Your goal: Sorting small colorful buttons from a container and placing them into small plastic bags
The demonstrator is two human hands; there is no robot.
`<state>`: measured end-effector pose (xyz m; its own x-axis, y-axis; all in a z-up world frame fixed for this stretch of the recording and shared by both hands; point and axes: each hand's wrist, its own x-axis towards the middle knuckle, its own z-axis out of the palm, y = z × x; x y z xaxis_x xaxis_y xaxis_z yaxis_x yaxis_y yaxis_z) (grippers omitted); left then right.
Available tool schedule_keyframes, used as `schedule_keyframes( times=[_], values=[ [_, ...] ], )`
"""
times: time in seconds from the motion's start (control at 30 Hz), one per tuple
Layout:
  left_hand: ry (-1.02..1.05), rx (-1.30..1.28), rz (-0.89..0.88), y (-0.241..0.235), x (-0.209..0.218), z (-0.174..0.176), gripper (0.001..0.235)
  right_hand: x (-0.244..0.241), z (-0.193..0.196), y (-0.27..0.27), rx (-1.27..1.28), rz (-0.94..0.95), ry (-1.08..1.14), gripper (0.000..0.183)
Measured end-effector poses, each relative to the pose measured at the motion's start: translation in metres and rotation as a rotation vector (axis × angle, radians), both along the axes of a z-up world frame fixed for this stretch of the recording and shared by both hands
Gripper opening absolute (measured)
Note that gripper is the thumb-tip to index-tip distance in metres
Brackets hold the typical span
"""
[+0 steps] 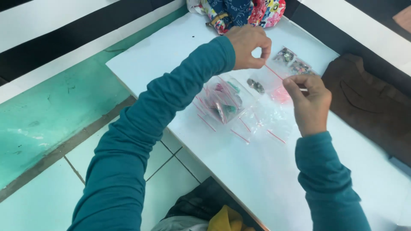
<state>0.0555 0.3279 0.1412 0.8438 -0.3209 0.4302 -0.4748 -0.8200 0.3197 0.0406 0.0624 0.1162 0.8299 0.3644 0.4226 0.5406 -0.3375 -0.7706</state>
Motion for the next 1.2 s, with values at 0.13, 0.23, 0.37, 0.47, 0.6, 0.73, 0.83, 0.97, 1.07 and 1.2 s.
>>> schedule_keyframes(
  times=[0.13, 0.23, 0.37, 0.47, 0.6, 0.73, 0.83, 0.97, 1.07, 1.2],
  values=[
    [0.080, 0.141, 0.098, 0.022, 0.019, -0.034, 0.001, 0.003, -0.025, 0.027, -0.088, -0.008, -0.092, 0.004],
    [0.141, 0.244, 0.092, 0.031, 0.021, -0.065, 0.003, -0.003, -0.049, 0.030, -0.142, 0.019, -0.020, 0.004],
    [0.255, 0.178, 0.051, 0.031, 0.011, -0.086, 0.004, -0.011, -0.072, 0.023, -0.233, 0.089, -0.022, 0.015],
    [0.310, 0.220, 0.065, 0.026, 0.006, -0.085, 0.005, -0.019, -0.069, 0.021, -0.258, 0.091, 0.031, 0.015],
    [0.450, 0.311, 0.139, 0.021, -0.008, -0.071, 0.009, -0.028, -0.061, 0.016, -0.294, 0.116, 0.083, 0.015],
    [0.480, 0.381, 0.229, 0.007, -0.011, -0.047, 0.015, -0.042, -0.043, -0.008, -0.311, 0.120, 0.111, 0.016],
    [0.537, 0.478, 0.210, -0.024, -0.027, 0.001, 0.018, -0.055, -0.027, -0.038, -0.271, 0.074, 0.117, 0.013],
    [0.359, 0.332, -0.057, -0.095, -0.033, 0.028, 0.022, -0.083, -0.007, -0.106, -0.225, 0.034, 0.074, 0.009],
    [0.335, 0.300, -0.246, -0.176, -0.035, 0.043, 0.022, -0.110, 0.004, -0.171, -0.205, -0.047, 0.015, 0.009],
    [0.233, 0.156, -0.548, -0.292, -0.033, 0.030, 0.020, -0.145, 0.020, -0.268, -0.306, -0.193, -0.058, 0.014]
  ],
)
